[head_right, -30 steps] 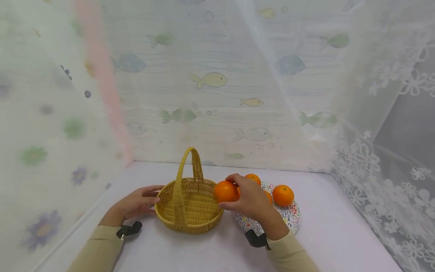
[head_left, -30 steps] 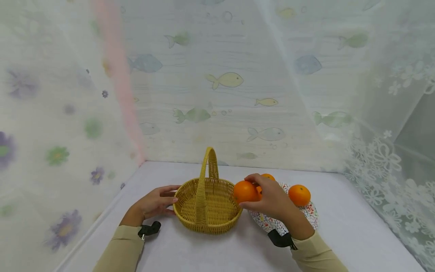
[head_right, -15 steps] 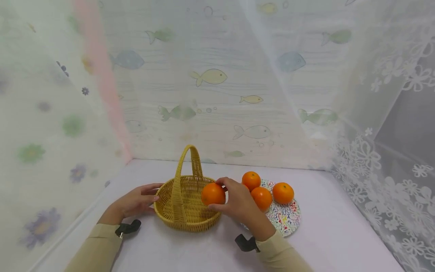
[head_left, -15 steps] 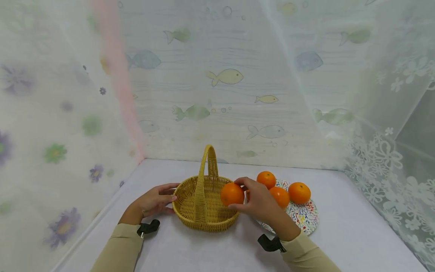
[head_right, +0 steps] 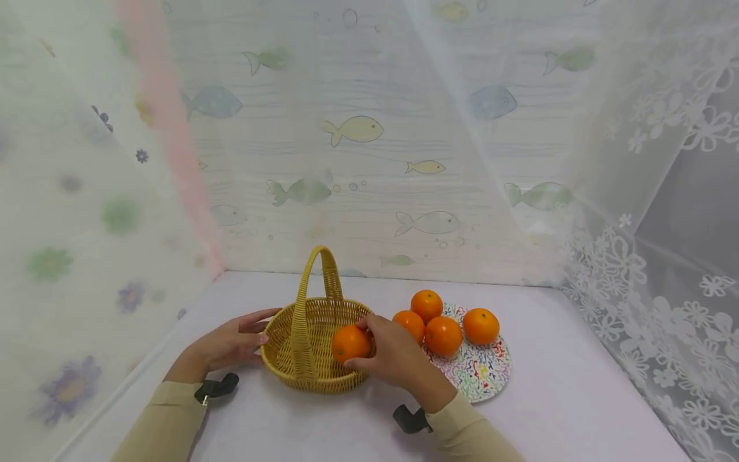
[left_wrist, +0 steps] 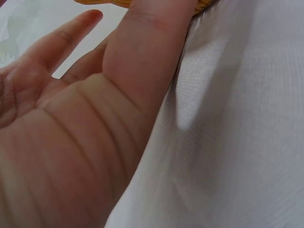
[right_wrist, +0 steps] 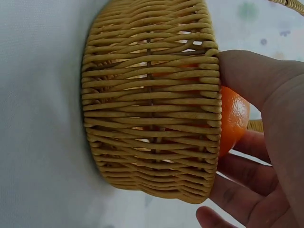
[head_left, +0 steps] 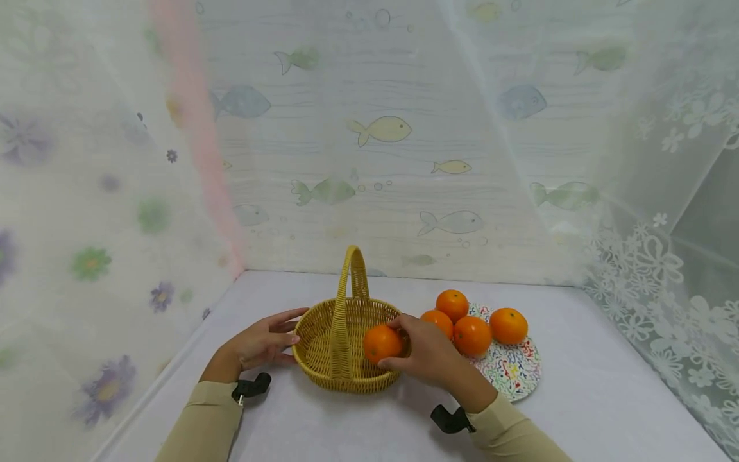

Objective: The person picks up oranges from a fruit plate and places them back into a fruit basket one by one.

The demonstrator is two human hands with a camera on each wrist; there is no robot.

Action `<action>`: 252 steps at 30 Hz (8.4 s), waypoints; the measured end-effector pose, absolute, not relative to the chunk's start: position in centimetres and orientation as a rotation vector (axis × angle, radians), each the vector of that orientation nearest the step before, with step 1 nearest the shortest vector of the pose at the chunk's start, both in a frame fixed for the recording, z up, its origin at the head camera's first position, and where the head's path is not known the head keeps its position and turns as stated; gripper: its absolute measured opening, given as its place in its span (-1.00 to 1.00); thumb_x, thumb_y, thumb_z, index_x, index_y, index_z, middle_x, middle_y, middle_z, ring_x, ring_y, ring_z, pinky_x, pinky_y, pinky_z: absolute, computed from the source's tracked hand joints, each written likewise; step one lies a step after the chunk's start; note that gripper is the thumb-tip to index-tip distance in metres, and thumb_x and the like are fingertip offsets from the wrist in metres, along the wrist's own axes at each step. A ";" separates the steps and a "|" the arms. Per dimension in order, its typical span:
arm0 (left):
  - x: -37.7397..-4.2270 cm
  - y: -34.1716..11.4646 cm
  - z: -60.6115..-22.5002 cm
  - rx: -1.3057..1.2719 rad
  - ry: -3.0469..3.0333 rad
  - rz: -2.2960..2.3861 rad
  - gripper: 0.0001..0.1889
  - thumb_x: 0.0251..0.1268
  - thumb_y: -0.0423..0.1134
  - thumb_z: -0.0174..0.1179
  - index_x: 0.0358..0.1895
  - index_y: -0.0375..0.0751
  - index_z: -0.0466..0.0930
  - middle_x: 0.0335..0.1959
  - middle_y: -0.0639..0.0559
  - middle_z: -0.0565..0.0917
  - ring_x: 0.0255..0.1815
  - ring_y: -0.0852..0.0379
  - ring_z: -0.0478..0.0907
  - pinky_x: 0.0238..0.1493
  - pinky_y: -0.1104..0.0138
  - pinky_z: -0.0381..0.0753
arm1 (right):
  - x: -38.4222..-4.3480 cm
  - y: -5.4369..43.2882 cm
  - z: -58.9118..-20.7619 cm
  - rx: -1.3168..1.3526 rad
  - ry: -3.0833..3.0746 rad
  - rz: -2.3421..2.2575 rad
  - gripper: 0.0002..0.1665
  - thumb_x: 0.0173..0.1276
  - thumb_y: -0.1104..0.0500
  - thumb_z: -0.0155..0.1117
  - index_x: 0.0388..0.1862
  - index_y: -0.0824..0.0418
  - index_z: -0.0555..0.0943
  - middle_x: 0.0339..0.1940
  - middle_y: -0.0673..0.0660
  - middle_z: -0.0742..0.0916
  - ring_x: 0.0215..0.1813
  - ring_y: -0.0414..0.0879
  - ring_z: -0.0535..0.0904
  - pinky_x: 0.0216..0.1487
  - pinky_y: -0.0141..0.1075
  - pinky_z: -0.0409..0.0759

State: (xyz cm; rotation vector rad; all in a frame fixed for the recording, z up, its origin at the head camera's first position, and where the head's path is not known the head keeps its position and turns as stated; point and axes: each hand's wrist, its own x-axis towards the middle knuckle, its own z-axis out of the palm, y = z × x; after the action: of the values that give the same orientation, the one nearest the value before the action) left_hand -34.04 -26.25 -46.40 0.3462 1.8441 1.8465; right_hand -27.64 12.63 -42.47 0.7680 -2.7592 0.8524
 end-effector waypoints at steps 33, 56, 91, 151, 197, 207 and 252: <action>-33.9 -26.2 -46.4 0.300 1.874 1.830 -0.21 0.44 -0.35 0.26 0.66 -0.08 0.10 0.64 -0.34 0.14 0.34 -0.19 0.55 0.14 -0.14 0.70 | -28.4 12.2 -43.9 0.753 -2.752 1.037 -0.22 0.19 -0.19 0.60 0.35 -0.02 0.56 0.24 0.00 0.70 0.26 -0.04 0.60 0.32 0.00 0.61; -33.9 -25.8 -46.1 0.293 1.882 1.826 -0.17 0.37 -0.38 0.32 0.64 -0.07 0.14 0.47 -0.39 0.36 0.22 -0.20 0.63 0.11 -0.16 0.71 | -28.5 13.4 -42.8 0.742 -2.777 0.943 -0.11 0.16 -0.31 0.55 0.41 -0.04 0.52 0.34 -0.06 0.66 0.36 -0.05 0.58 0.41 0.03 0.56; -34.1 -26.1 -46.5 0.310 1.846 1.841 -0.19 0.39 -0.35 0.33 0.64 -0.10 0.15 0.43 -0.34 0.42 0.17 -0.21 0.67 0.13 -0.14 0.70 | -30.6 23.3 -39.0 0.389 -2.658 0.860 -0.31 0.30 -0.09 0.53 0.31 0.16 0.57 0.38 0.22 0.63 0.47 0.28 0.45 0.40 0.30 0.46; -33.8 -26.2 -46.5 0.290 1.864 1.861 -0.20 0.39 -0.34 0.32 0.63 -0.09 0.16 0.40 -0.34 0.46 0.16 -0.19 0.68 0.11 -0.13 0.72 | -32.3 32.7 -42.8 -0.067 -3.015 1.004 0.11 0.19 -0.20 0.55 0.51 0.36 0.30 0.39 0.58 0.47 0.19 0.38 0.54 0.04 0.12 0.71; -33.8 -26.2 -46.3 0.279 1.851 1.853 -0.19 0.39 -0.33 0.32 0.64 -0.07 0.15 0.49 -0.38 0.33 0.19 -0.18 0.66 0.15 -0.11 0.71 | -30.3 29.7 -37.7 -0.011 -2.852 1.062 0.15 0.22 -0.34 0.50 0.57 0.22 0.27 0.45 0.47 0.47 0.26 0.36 0.53 0.09 0.09 0.73; -33.8 -26.2 -46.4 0.282 1.846 1.857 -0.19 0.39 -0.33 0.32 0.64 -0.07 0.15 0.46 -0.37 0.36 0.18 -0.19 0.67 0.14 -0.13 0.70 | -29.9 28.4 -36.8 0.061 -2.821 1.059 0.13 0.20 -0.33 0.52 0.56 0.20 0.30 0.43 0.40 0.50 0.29 0.34 0.54 0.06 0.06 0.76; -33.8 -26.5 -46.5 0.282 1.823 1.863 -0.19 0.39 -0.34 0.31 0.64 -0.07 0.14 0.45 -0.36 0.39 0.19 -0.21 0.66 0.14 -0.14 0.69 | -29.0 22.5 -37.1 0.335 -2.768 1.063 -0.08 0.20 -0.24 0.57 0.44 0.07 0.45 0.28 0.19 0.65 0.17 0.17 0.63 -0.03 0.01 0.80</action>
State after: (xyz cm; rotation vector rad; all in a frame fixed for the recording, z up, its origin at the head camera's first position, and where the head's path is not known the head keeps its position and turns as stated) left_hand -33.83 -26.47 -46.51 0.2819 1.8232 1.8629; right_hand -28.98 22.53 -37.15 0.3352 -2.7681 1.0631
